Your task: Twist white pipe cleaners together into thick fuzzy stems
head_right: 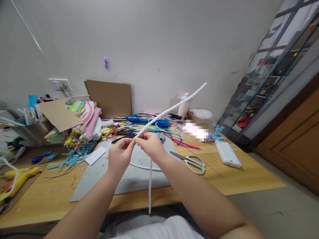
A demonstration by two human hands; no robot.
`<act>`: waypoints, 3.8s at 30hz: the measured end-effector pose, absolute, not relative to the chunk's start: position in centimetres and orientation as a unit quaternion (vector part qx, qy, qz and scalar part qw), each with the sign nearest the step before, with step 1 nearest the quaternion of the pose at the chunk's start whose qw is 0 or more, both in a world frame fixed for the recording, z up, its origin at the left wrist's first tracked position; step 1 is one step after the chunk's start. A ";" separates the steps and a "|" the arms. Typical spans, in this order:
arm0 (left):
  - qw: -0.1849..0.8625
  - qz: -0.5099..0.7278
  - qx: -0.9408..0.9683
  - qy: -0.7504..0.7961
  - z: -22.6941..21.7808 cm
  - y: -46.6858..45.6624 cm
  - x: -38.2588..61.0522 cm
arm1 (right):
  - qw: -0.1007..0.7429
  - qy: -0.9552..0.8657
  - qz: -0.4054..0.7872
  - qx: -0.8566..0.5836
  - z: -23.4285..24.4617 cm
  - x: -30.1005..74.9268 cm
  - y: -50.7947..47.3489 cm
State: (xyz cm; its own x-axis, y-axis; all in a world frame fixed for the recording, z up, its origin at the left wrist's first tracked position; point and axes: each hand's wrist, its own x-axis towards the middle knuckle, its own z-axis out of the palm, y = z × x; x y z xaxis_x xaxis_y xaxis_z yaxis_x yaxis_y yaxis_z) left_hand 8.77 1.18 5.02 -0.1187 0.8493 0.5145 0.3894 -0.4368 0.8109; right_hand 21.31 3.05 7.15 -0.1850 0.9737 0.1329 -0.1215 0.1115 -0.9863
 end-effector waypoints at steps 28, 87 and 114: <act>0.660 0.529 0.363 0.391 4.7 0.9 8.3 | 0.427 -0.783 0.199 -0.406 7.3 22.2 1.2; 0.396 0.431 0.654 0.479 4.5 -2.4 8.0 | 0.281 -0.879 -0.102 -0.372 10.1 25.5 -4.4; 0.719 0.304 0.488 0.391 5.6 -2.8 7.3 | 0.256 -0.690 0.514 -0.441 6.6 25.4 -2.3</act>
